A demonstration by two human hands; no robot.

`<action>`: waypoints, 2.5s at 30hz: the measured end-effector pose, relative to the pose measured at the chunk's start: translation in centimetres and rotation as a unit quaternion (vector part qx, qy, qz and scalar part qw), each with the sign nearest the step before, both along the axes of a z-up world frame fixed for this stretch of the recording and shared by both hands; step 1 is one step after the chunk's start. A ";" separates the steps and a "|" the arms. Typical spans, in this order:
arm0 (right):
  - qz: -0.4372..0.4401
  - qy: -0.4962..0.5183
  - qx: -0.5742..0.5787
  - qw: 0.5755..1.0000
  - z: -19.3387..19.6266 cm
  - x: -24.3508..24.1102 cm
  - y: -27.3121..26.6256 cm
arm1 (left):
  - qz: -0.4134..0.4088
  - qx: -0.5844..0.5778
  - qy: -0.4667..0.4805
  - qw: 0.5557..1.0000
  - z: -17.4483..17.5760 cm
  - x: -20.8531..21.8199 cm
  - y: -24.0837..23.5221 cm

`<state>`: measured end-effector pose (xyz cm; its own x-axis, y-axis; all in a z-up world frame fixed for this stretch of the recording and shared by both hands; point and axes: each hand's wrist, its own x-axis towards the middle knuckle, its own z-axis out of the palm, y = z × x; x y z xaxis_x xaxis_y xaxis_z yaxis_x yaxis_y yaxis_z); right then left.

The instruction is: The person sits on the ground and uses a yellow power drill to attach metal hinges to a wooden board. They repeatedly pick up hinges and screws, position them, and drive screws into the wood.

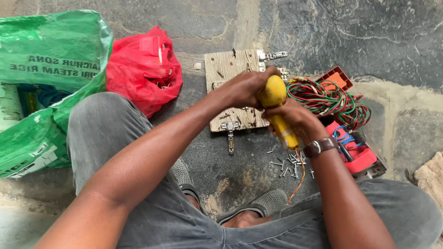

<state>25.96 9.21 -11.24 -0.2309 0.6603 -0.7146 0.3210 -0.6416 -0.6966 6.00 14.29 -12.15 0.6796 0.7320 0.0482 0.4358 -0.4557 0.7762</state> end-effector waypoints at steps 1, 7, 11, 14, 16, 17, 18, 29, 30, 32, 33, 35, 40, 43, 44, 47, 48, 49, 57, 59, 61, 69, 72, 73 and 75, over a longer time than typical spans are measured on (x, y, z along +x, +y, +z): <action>0.000 0.000 -0.013 1.000 -0.1 0.0 0.1 | 0.002 -0.006 0.005 1.000 -0.2 0.1 0.2; 0.010 -0.032 -0.037 0.999 -0.7 -0.7 1.2 | 0.015 -0.029 0.015 0.999 -0.7 -0.4 0.9; 0.011 -0.040 -0.039 0.998 -1.5 -0.6 1.5 | 0.028 -0.057 0.027 0.998 -0.9 -0.5 0.9; 0.015 -0.018 -0.034 0.999 -2.0 -0.6 1.7 | 0.025 -0.036 0.018 0.999 -0.7 -0.7 1.0; 0.014 -0.028 -0.049 0.998 -2.1 -0.6 1.8 | 0.022 -0.036 0.009 0.999 -0.6 -0.9 1.0; 0.014 -0.032 -0.057 0.998 -2.2 -0.7 1.9 | 0.022 -0.035 0.013 0.999 -0.6 -1.1 1.0; 0.015 -0.034 -0.058 0.998 -2.2 -0.7 1.9 | 0.022 -0.034 0.014 0.999 -0.6 -1.1 0.9; 0.056 -0.085 -0.016 0.995 -0.4 -2.5 1.5 | 0.008 -0.159 -0.067 0.985 -1.6 -0.5 2.1; 0.054 -0.094 -0.034 0.994 -0.2 -2.7 1.8 | 0.059 -0.116 -0.047 0.990 -1.9 -0.1 2.0; 0.047 -0.111 -0.073 0.990 -0.3 -3.2 2.5 | 0.158 -0.084 -0.034 0.983 -2.6 0.8 2.0; 0.045 -0.097 -0.066 0.992 -0.5 -3.4 2.7 | 0.206 -0.096 -0.041 0.973 -3.0 1.2 2.1; 0.036 -0.074 -0.044 0.996 -1.0 -3.3 4.2 | 0.270 -0.086 -0.079 0.956 -3.6 1.9 2.9; 0.073 -0.057 -0.086 0.992 -3.2 -3.8 6.5 | 0.323 -0.035 -0.147 0.934 -3.7 2.0 3.5; 0.058 -0.041 -0.098 0.993 -4.1 -3.2 6.9 | 0.315 -0.052 -0.149 0.936 -3.4 2.0 3.7; 0.049 -0.046 -0.104 0.992 -4.2 -2.8 6.9 | 0.318 -0.046 -0.153 0.935 -3.6 2.2 3.8; 0.036 -0.006 -0.130 0.991 -4.3 -2.1 7.2 | 0.315 -0.053 -0.177 0.931 -5.1 3.2 4.3; 0.029 -0.008 -0.131 0.991 -4.2 -2.2 7.2 | 0.310 -0.070 -0.191 0.929 -6.0 3.0 4.3; 0.023 -0.011 -0.131 0.991 -3.9 -2.4 7.2 | 0.304 -0.086 -0.204 0.927 -7.0 2.9 4.5; 0.024 0.007 -0.121 0.992 -1.5 -1.8 6.0 | 0.403 -0.111 -0.131 0.899 -18.4 0.7 -3.5; 0.044 0.001 -0.122 0.992 -1.4 -2.6 6.0 | 0.344 -0.009 -0.107 0.933 -20.1 0.2 -5.0; 0.042 -0.003 -0.108 0.993 -1.3 -2.6 5.8 | 0.340 -0.057 -0.021 0.939 -20.8 0.5 -4.9; -0.022 -0.035 -0.063 0.997 2.6 -2.4 1.8 | 0.265 0.032 0.057 0.962 -19.3 0.8 -3.7; -0.073 -0.017 -0.025 0.997 5.8 -1.2 -0.3 | 0.270 0.006 0.068 0.961 -18.6 1.8 -3.2; -0.089 -0.019 -0.011 0.996 6.9 -0.5 -1.1 | 0.289 -0.026 0.082 0.953 -18.2 2.0 -3.0; -0.107 0.001 0.052 0.993 9.3 1.0 -3.0 | 0.336 -0.081 0.037 0.938 -16.9 1.9 -1.4</action>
<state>26.99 6.20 -1.98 -0.0790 0.7643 -0.6400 0.1845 -0.6197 -0.7628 7.87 12.93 -29.04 0.0598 0.9898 -0.1294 0.6375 0.0618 0.7679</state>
